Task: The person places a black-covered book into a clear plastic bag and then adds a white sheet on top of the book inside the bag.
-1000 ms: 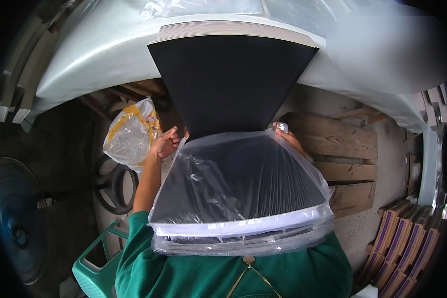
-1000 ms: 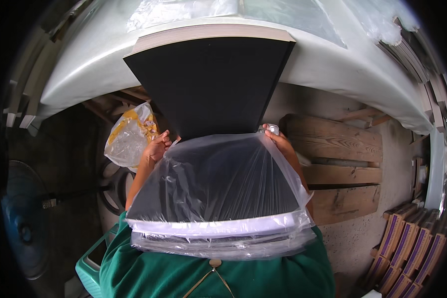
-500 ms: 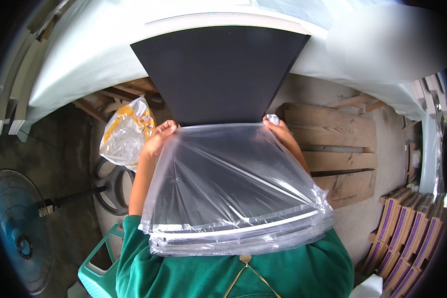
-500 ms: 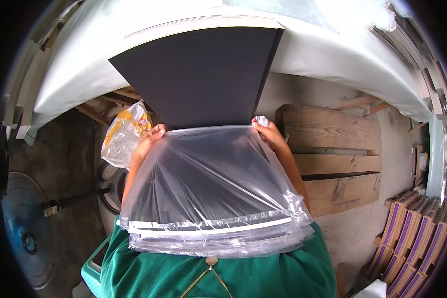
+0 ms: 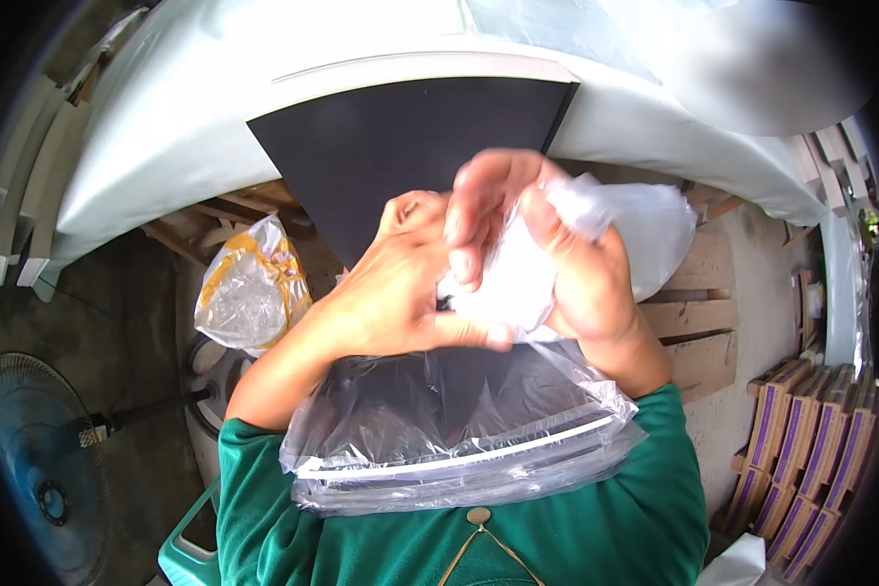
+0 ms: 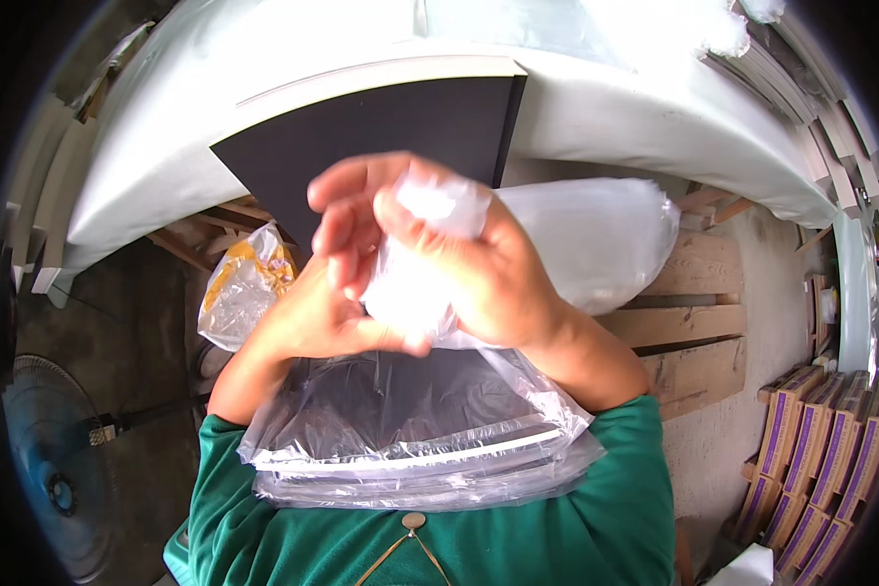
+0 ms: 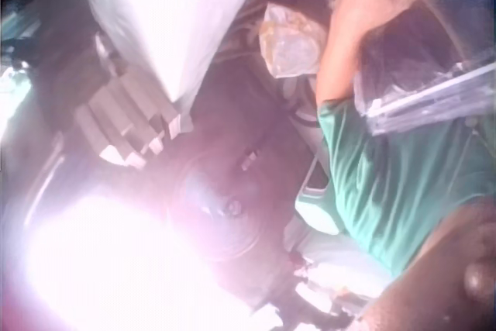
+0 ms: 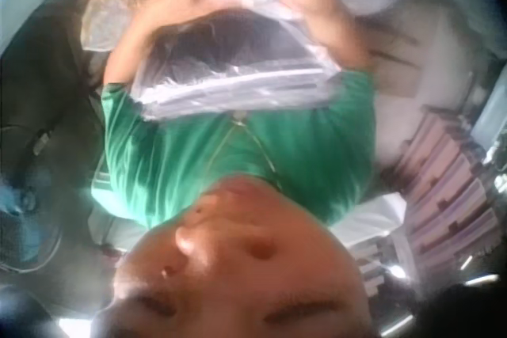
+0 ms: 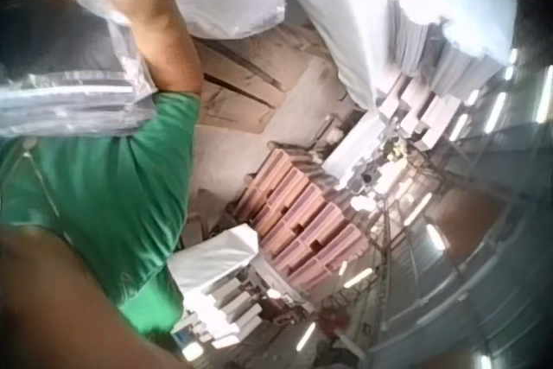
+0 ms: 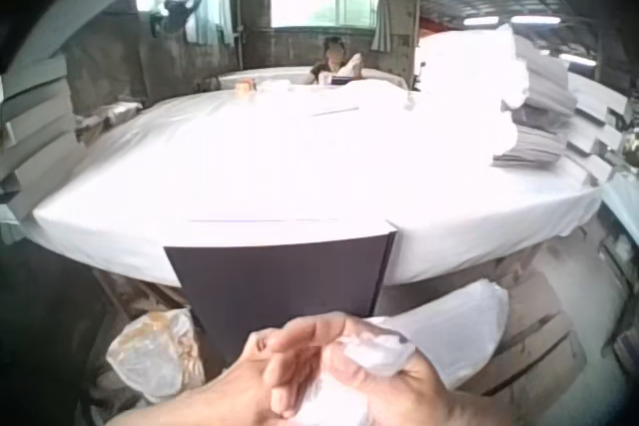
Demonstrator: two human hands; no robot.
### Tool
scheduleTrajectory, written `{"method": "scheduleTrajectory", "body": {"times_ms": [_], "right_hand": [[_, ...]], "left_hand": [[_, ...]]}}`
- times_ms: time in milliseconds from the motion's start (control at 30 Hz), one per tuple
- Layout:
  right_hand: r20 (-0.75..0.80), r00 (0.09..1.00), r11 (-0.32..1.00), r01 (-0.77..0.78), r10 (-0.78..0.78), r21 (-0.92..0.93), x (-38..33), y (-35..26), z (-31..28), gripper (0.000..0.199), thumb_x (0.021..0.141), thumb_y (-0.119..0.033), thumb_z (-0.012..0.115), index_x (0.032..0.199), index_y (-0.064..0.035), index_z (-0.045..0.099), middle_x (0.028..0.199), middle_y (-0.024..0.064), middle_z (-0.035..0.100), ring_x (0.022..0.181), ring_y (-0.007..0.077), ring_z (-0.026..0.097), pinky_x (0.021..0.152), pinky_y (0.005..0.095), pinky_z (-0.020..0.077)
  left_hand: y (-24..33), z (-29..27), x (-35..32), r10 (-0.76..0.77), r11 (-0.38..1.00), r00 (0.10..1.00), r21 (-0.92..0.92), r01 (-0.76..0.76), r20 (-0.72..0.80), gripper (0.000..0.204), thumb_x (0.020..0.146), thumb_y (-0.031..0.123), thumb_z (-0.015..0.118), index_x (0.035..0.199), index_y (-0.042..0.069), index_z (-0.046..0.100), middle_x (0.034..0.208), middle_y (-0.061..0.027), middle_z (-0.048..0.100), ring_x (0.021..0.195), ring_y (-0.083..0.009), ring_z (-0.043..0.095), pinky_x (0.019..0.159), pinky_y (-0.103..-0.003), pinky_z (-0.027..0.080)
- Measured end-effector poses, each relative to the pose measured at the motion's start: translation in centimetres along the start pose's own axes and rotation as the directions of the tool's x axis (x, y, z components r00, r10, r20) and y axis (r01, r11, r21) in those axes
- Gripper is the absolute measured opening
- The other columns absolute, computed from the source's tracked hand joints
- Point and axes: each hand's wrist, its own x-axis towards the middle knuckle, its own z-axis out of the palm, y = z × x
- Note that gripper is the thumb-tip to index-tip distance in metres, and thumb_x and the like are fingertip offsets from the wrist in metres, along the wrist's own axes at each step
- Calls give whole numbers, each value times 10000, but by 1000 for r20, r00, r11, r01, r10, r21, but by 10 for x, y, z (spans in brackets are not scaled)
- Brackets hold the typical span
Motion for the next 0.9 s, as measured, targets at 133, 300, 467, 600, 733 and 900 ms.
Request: {"method": "scheduleTrajectory", "body": {"times_ms": [133,300,467,600,733,900], "right_hand": [[-7,999,991,-37,36,-130,8,4,-26,569,809,-273,594,1219,44,360,1060,123,540,959,160,523,798,272,434],[-321,922,963,-255,216,-84,-3,40,-46,234,783,-119,633,961,23,576,882,50,613,783,86,561,701,225,452],[-357,934,987,-77,22,-141,-1,54,-34,246,767,-125,654,954,15,575,870,40,605,779,86,556,704,225,447],[-338,937,994,-107,93,-22,1,55,-32,246,772,-118,646,970,7,570,884,36,598,807,87,551,712,231,440],[-375,915,989,-148,148,28,3,55,-28,257,780,-109,635,997,3,556,906,37,592,810,88,552,719,234,436],[-344,926,985,-121,158,125,2,56,-28,244,788,-105,623,1001,-10,555,896,35,589,792,97,555,712,237,435]], "left_hand": [[-11,-5,-5,-105,994,992,-9,105,67,140,767,156,602,840,38,593,775,-111,557,834,-258,503,821,-363,306],[-11,-5,-8,-259,959,953,77,273,-158,223,744,210,645,807,8,577,790,-113,568,812,-238,489,777,-340,341],[-13,-8,-8,-341,939,808,-132,318,-480,199,817,188,597,782,-7,587,634,-47,569,609,-107,471,668,-251,373],[-10,-12,-11,-456,887,745,-317,336,-487,197,846,182,568,837,-12,603,656,-14,574,616,-57,445,626,-209,369],[-10,-10,-10,-361,929,789,-115,353,-497,172,831,150,589,857,-17,614,709,15,586,651,-36,462,590,-173,378],[-6,-6,-8,-428,892,745,-372,257,-512,134,821,117,597,839,-13,620,707,8,588,676,-40,492,632,-174,399]]}}
